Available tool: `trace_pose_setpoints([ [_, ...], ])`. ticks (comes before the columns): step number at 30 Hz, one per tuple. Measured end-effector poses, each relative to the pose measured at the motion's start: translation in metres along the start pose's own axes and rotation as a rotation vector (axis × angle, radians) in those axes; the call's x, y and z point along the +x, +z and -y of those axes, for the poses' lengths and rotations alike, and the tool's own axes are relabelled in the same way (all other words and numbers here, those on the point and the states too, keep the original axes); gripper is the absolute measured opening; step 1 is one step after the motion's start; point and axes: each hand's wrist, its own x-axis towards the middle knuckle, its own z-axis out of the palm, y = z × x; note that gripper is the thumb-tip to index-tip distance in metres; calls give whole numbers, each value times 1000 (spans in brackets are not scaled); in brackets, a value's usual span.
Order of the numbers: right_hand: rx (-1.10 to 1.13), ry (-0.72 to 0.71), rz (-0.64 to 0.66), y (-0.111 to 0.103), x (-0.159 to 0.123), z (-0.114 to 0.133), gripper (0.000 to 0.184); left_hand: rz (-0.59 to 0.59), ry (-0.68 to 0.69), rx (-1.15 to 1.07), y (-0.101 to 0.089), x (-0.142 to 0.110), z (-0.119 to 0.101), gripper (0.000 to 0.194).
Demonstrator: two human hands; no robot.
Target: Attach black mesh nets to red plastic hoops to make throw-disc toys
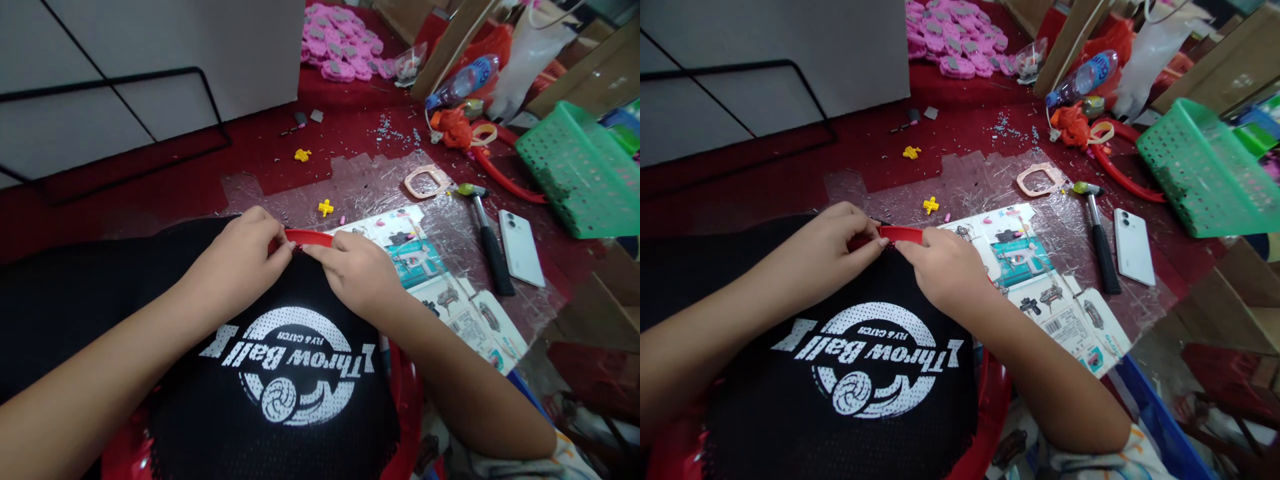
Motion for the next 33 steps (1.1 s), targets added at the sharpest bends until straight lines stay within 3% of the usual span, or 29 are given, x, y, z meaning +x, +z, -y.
trace_pose_setpoints([
  [5,336,349,15,-11,2,-3,18,28,106,22,1,-5,6,28],
  [9,387,479,33,-12,3,-5,20,30,174,76,3,-8,10,39],
  [27,301,514,67,-5,10,-4,18,46,193,124,7,-12,10,43],
  [33,201,446,66,-32,-2,6,17,116,163,179,-9,-16,11,49],
])
